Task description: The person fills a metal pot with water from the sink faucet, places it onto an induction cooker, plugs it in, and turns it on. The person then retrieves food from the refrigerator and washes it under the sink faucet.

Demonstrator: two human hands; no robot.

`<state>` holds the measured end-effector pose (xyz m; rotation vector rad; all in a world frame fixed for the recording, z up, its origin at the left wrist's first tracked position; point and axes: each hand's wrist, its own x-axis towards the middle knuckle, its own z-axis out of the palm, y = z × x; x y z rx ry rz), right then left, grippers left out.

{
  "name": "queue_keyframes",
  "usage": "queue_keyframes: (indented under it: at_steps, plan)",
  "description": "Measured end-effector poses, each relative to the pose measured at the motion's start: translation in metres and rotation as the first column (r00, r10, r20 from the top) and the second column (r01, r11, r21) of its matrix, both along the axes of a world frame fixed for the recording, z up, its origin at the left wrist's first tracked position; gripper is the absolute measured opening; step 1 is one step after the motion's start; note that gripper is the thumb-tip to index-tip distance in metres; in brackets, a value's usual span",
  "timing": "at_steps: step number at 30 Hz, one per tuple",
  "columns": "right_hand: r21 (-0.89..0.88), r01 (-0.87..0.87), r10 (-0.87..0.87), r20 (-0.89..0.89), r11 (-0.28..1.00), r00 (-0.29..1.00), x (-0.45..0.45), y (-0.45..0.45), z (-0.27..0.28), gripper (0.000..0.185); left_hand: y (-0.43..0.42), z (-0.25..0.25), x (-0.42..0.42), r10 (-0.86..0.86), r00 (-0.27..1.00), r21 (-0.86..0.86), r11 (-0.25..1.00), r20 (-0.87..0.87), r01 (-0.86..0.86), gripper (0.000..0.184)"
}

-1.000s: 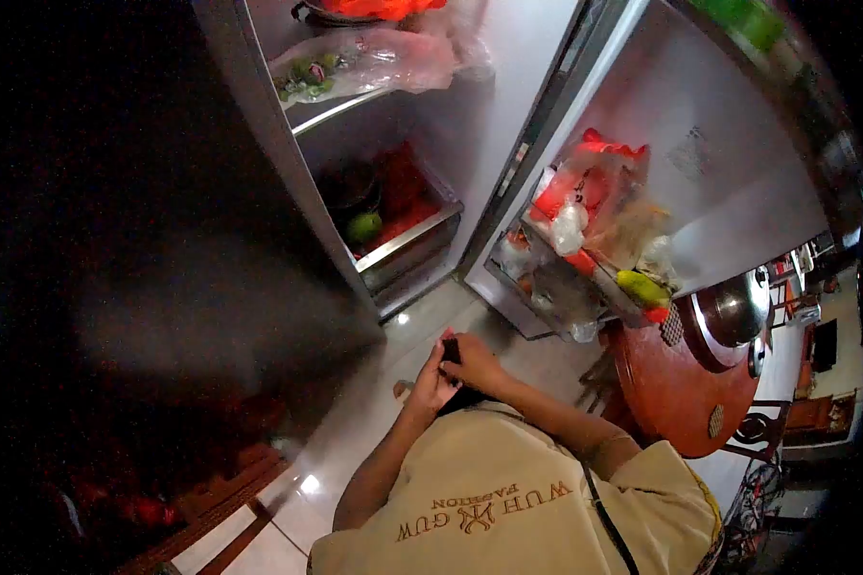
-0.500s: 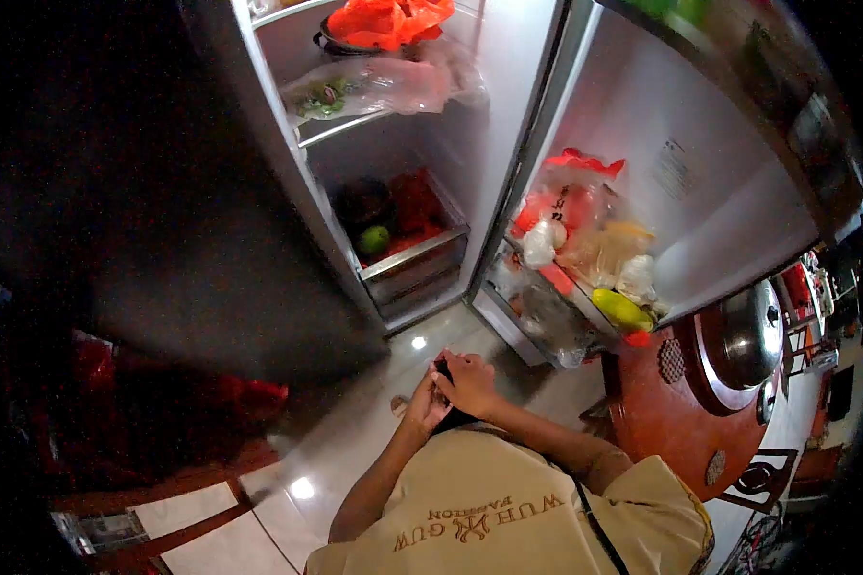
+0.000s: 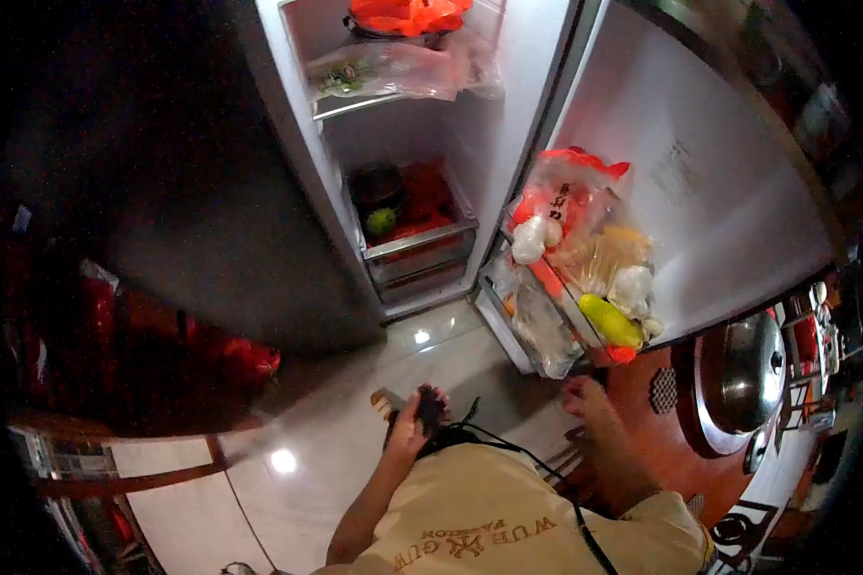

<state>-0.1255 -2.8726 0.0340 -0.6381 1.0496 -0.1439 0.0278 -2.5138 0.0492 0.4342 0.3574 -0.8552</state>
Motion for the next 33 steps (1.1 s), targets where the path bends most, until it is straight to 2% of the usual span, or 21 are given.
queue_keyframes:
  at_steps: [3, 5, 8, 10, 12, 13, 15, 18, 22, 27, 29, 30, 31, 33]
  plan:
    - [-0.175, -0.076, 0.063, -0.074, 0.982, 0.995, 0.015, -0.066, 0.026, 0.025, 0.008, -0.003, -0.006, 0.052, 0.998, -0.055, 0.997, -0.04, -0.054, 0.031]
    - [-0.303, -0.157, 0.127, -0.117, 0.94, 0.985, 0.048, -0.089, 0.042, 0.025, 0.012, 0.003, -0.008, 0.054, 0.998, 0.077, 0.996, -0.022, -0.052, 0.03]
    - [-0.513, -0.287, 0.181, -0.247, 0.809, 0.952, 0.087, -0.099, 0.054, 0.025, 0.017, -0.001, -0.014, 0.075, 0.995, -0.042, 0.996, -0.069, -0.078, 0.03]
    - [-0.652, -0.422, 0.174, -0.411, 0.63, 0.895, 0.086, -0.096, 0.057, 0.025, 0.025, -0.004, -0.016, 0.095, 0.993, -0.017, 0.995, -0.076, -0.097, 0.029]
    - [-0.707, -0.619, 0.074, -0.637, 0.342, 0.768, 0.068, -0.088, 0.067, 0.025, 0.033, -0.008, -0.017, 0.121, 0.99, 0.008, 0.993, -0.078, -0.121, 0.029]
    - [-0.673, -0.713, -0.01, -0.729, 0.197, 0.685, 0.052, -0.083, 0.072, 0.025, 0.041, -0.012, -0.021, 0.095, 0.993, 0.005, 0.996, -0.071, -0.094, 0.029]
    - [-0.565, -0.825, -0.128, -0.819, 0.01, 0.559, 0.019, -0.07, 0.087, 0.025, 0.055, -0.006, -0.034, 0.069, 0.996, 0.001, 0.998, -0.056, -0.07, 0.028]
    - [-0.375, -0.895, -0.246, -0.869, -0.24, 0.43, -0.027, -0.025, 0.102, 0.025, 0.066, 0.015, -0.049, 0.195, 0.981, 0.141, 0.971, -0.014, -0.191, 0.03]
    - [-0.22, -0.848, -0.283, -0.877, -0.483, 0.389, -0.073, 0.03, 0.109, 0.025, 0.089, 0.006, -0.076, 0.243, 0.97, 0.085, 0.967, -0.032, -0.239, 0.032]
    - [-0.183, -0.692, -0.225, -0.862, -0.698, 0.455, -0.097, 0.063, 0.129, 0.025, 0.101, 0.026, -0.126, 0.308, 0.951, 0.013, 0.951, 0.0, -0.308, 0.032]
    - [-0.204, -0.598, -0.16, -0.852, -0.775, 0.498, -0.093, 0.066, 0.132, 0.025, 0.112, 0.038, -0.148, 0.312, 0.95, 0.07, 0.947, 0.028, -0.313, 0.033]
    - [-0.316, -0.476, -0.029, -0.809, -0.82, 0.586, -0.089, 0.063, 0.123, 0.024, 0.121, 0.043, -0.156, 0.316, 0.948, 0.068, 0.946, 0.033, -0.318, 0.033]
    - [-0.319, -0.47, -0.028, -0.803, -0.823, 0.595, -0.086, 0.069, 0.124, 0.024, 0.128, 0.045, -0.164, 0.304, 0.951, 0.074, 0.948, 0.058, -0.308, 0.035]
    - [-0.294, -0.266, 0.02, -0.705, -0.918, 0.709, -0.064, 0.093, 0.129, 0.029, 0.148, 0.043, -0.178, 0.306, 0.948, 0.073, 0.947, 0.092, -0.313, 0.036]
